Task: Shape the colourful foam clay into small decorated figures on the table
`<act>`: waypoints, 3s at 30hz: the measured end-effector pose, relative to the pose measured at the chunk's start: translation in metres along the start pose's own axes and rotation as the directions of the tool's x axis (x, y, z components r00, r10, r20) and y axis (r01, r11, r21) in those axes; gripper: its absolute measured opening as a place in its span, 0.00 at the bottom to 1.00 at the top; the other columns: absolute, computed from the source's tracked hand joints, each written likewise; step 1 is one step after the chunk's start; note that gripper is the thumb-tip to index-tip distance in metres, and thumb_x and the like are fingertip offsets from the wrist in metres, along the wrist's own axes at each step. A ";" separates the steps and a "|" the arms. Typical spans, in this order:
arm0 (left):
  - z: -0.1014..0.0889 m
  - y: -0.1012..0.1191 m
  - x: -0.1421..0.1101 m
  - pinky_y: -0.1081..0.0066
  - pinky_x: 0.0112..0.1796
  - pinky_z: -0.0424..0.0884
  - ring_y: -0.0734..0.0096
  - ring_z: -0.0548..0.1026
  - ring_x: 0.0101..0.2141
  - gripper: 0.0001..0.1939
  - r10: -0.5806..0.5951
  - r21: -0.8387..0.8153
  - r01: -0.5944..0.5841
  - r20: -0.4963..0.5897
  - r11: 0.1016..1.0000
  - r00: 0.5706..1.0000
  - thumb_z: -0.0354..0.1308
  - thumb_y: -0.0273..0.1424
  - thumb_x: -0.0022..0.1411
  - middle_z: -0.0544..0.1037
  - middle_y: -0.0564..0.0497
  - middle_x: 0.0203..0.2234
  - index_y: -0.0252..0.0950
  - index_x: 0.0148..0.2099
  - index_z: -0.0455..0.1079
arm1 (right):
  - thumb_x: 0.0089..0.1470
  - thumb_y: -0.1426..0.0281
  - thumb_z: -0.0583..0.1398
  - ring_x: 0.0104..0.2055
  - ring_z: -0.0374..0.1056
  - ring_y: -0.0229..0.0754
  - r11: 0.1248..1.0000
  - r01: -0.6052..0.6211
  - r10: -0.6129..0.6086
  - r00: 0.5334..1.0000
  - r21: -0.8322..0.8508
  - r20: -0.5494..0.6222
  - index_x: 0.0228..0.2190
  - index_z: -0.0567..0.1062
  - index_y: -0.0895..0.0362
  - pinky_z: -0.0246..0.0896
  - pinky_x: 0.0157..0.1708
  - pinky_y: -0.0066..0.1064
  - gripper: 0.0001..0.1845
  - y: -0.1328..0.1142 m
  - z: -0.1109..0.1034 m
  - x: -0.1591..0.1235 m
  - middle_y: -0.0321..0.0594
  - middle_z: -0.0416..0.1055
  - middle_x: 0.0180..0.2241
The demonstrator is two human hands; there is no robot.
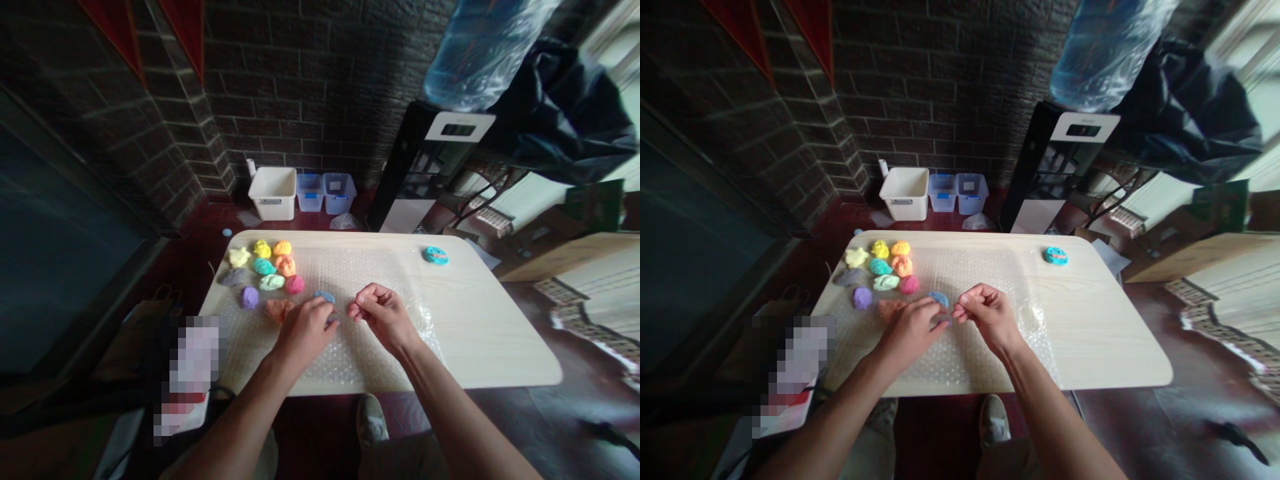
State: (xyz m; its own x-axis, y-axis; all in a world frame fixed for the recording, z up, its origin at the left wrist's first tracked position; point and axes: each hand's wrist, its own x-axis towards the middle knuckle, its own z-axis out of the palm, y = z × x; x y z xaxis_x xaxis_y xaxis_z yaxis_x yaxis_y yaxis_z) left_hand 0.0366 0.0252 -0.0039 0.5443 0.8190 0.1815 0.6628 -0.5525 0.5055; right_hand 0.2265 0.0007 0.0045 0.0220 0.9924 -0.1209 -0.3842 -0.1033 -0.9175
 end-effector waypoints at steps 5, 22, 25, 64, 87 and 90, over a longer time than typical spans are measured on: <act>-0.001 0.000 0.001 0.66 0.40 0.72 0.62 0.80 0.40 0.02 -0.002 -0.026 0.001 -0.027 1.000 1.000 0.63 0.27 0.65 0.82 0.48 0.37 0.38 0.40 0.77 | 0.46 0.60 0.77 0.33 0.82 0.44 0.999 -0.053 0.053 0.998 0.003 0.017 0.30 0.78 0.56 0.78 0.36 0.33 0.17 -0.003 0.004 -0.003 0.41 0.84 0.31; -0.013 0.001 0.002 0.67 0.37 0.69 0.63 0.79 0.36 0.03 -0.034 -0.013 0.033 -0.089 0.999 0.995 0.63 0.26 0.65 0.82 0.49 0.34 0.37 0.38 0.78 | 0.47 0.63 0.76 0.35 0.83 0.42 0.987 -0.116 0.105 0.990 0.114 0.099 0.35 0.83 0.54 0.79 0.38 0.30 0.15 -0.006 0.008 -0.010 0.41 0.85 0.35; -0.013 0.001 0.003 0.67 0.36 0.69 0.63 0.78 0.35 0.04 -0.045 -0.004 0.045 -0.081 0.999 0.996 0.63 0.24 0.64 0.82 0.49 0.33 0.37 0.36 0.77 | 0.51 0.58 0.74 0.37 0.83 0.44 0.982 -0.157 0.141 0.979 0.102 0.146 0.38 0.83 0.56 0.79 0.39 0.32 0.17 -0.006 0.012 -0.011 0.44 0.85 0.35; -0.013 -0.002 0.002 0.69 0.35 0.66 0.66 0.77 0.33 0.06 -0.060 -0.088 0.054 -0.072 0.995 0.996 0.61 0.24 0.64 0.82 0.49 0.33 0.36 0.40 0.79 | 0.50 0.68 0.76 0.27 0.78 0.35 0.987 -0.069 0.043 0.983 0.146 0.176 0.28 0.79 0.57 0.72 0.29 0.21 0.11 0.002 0.005 -0.004 0.41 0.83 0.28; -0.016 -0.001 0.003 0.70 0.34 0.63 0.68 0.75 0.31 0.07 -0.071 -0.071 0.067 -0.052 0.995 0.996 0.61 0.19 0.61 0.80 0.50 0.32 0.36 0.36 0.77 | 0.56 0.58 0.71 0.30 0.80 0.40 0.977 -0.176 0.145 0.964 0.123 0.225 0.34 0.82 0.59 0.76 0.32 0.27 0.15 0.006 0.011 -0.006 0.45 0.83 0.29; -0.015 -0.002 0.003 0.69 0.34 0.65 0.68 0.75 0.30 0.07 -0.066 -0.092 0.059 -0.072 0.994 0.995 0.60 0.22 0.64 0.81 0.50 0.32 0.37 0.37 0.78 | 0.53 0.63 0.74 0.22 0.75 0.35 0.990 -0.077 0.054 0.981 0.117 0.186 0.26 0.79 0.58 0.68 0.22 0.21 0.14 0.006 0.006 -0.005 0.39 0.80 0.22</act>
State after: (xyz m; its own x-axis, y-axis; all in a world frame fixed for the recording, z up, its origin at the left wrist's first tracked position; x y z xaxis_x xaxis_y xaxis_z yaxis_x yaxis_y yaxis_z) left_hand 0.0289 0.0306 0.0086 0.4609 0.8626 0.2084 0.6434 -0.4866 0.5910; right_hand 0.2183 -0.0043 0.0021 -0.1710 0.9804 -0.0976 -0.4901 -0.1706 -0.8548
